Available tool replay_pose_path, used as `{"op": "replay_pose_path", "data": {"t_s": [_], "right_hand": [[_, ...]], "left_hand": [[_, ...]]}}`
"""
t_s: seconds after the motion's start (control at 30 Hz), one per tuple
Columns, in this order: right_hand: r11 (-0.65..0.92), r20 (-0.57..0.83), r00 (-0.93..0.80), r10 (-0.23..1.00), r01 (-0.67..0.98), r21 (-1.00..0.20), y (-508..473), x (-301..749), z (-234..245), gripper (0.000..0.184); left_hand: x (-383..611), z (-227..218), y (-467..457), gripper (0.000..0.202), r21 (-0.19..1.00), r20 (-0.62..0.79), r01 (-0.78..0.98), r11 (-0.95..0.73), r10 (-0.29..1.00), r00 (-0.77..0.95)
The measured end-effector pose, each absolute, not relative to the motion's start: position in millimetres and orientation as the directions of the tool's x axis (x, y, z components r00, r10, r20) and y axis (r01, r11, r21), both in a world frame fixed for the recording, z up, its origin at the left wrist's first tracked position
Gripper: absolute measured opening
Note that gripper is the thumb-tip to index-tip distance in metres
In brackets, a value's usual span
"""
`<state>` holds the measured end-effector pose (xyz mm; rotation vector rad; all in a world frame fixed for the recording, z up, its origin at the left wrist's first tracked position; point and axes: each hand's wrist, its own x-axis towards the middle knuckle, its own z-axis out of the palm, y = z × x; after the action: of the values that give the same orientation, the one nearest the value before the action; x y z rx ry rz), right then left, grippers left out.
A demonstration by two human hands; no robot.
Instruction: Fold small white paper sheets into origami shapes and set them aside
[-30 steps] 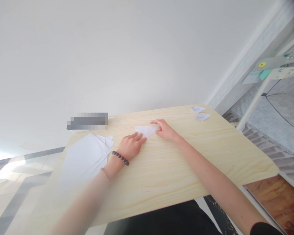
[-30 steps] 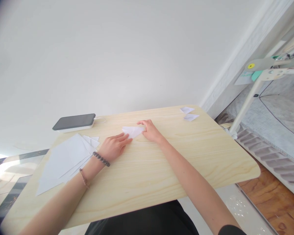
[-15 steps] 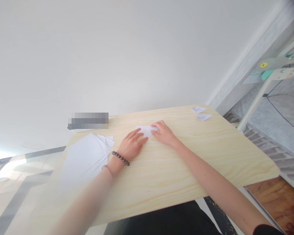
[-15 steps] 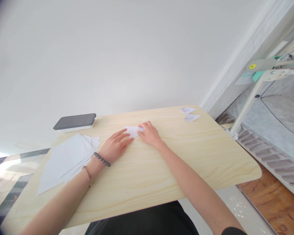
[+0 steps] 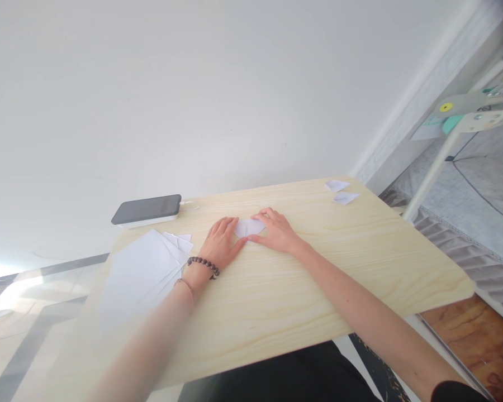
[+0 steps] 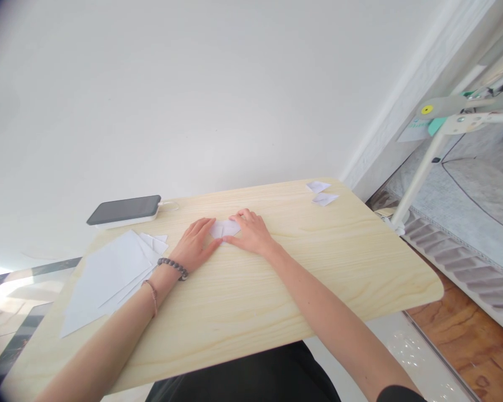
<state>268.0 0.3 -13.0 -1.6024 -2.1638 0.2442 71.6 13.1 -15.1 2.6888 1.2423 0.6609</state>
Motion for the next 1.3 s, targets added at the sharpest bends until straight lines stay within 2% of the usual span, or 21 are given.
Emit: {"op": "replay_pose_path", "data": {"t_s": [0.33, 0.6, 0.93, 1.17, 1.3], "right_hand": [[0.301, 0.228, -0.222, 0.948, 0.857, -0.418, 2.1, 269.1, -15.5, 0.035], [0.326, 0.234, -0.242, 0.941, 0.834, -0.445, 1.3, 269.3, -14.4, 0.041], [0.337, 0.251, -0.252, 0.935, 0.853, -0.399, -0.9, 268.1, -15.0, 0.039], [0.361, 0.284, -0.259, 0.923, 0.839, -0.408, -1.6, 268.4, -15.5, 0.044], [0.375, 0.295, -0.266, 0.918, 0.826, -0.421, -2.0, 268.3, -14.0, 0.039]], "left_hand": [[71.7, -10.3, 10.8, 0.054, 0.243, 0.319, 0.732, -0.637, 0.765, 0.559], [70.8, -8.9, 10.0, 0.053, 0.283, 0.308, 0.725, -0.628, 0.775, 0.552], [69.1, -14.9, 12.5, 0.053, 0.340, 0.314, 0.718, -0.607, 0.793, 0.522], [68.7, -13.3, 12.5, 0.049, 0.369, 0.328, 0.673, -0.641, 0.767, 0.551], [68.7, -12.2, 12.8, 0.049, 0.379, 0.330, 0.656, -0.653, 0.758, 0.563]]}}
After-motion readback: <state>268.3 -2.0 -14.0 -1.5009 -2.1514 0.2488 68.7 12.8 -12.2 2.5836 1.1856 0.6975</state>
